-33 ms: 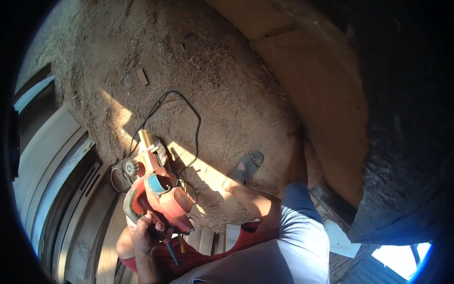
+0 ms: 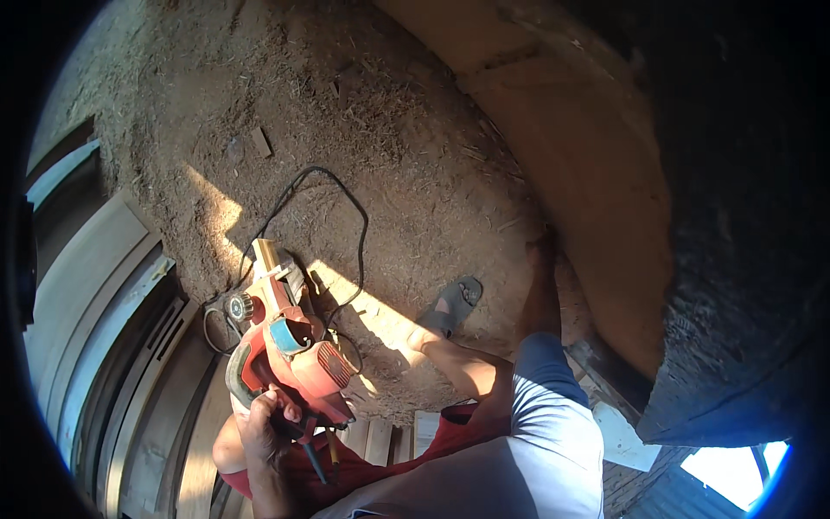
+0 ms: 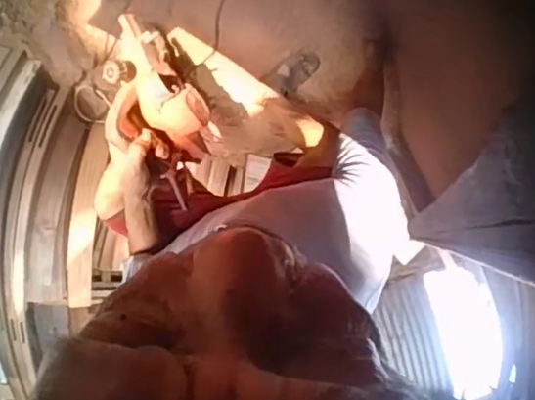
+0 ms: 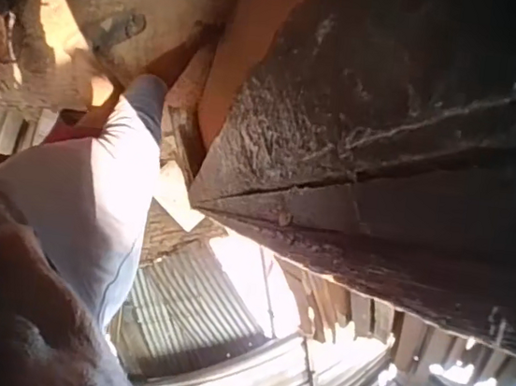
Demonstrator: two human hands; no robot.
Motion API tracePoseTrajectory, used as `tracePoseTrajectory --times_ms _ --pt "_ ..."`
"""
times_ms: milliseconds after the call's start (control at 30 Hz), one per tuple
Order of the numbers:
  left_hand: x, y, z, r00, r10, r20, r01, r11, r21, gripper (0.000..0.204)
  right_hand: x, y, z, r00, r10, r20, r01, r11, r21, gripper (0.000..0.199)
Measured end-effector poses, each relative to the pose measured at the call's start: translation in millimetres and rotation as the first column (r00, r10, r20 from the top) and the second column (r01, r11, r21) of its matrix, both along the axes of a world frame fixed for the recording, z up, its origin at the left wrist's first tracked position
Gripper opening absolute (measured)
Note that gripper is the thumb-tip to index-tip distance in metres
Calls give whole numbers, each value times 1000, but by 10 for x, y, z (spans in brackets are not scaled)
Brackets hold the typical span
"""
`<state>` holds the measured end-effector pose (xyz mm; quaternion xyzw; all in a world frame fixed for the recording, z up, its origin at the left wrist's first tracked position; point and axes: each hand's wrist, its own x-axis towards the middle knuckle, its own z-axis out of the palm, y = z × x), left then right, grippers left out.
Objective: The person sands a wooden panel and a smaller wooden block using a power sander, then fits the block into a groove on the panel.
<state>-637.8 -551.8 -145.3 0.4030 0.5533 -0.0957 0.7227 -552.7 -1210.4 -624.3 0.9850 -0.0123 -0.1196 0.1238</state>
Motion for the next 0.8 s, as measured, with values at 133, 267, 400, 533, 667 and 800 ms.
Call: tracePoseTrajectory --times_ms 133,267,400,533,667,800 --pt "10 52 -27 999 21 -27 -21 1000 -6 26 19 30 -129 998 58 16 -59 993 101 40" --pt "-5 42 -83 1000 -22 20 23 999 -30 26 -102 923 277 963 -145 -227 256 753 606 15" --pt "230 0 80 998 -19 52 20 999 -26 54 141 1520 1193 667 -462 -585 740 312 596 12" --pt "411 -30 153 980 -103 171 109 994 -24 61 214 1735 1910 601 -424 -677 765 61 641 13" --pt "224 37 144 972 47 232 1 979 -204 8 221 2920 3066 924 -179 -339 365 683 633 30" --pt "149 165 468 934 154 323 -11 914 -405 14 421 3807 5073 826 -122 -551 531 498 686 30"
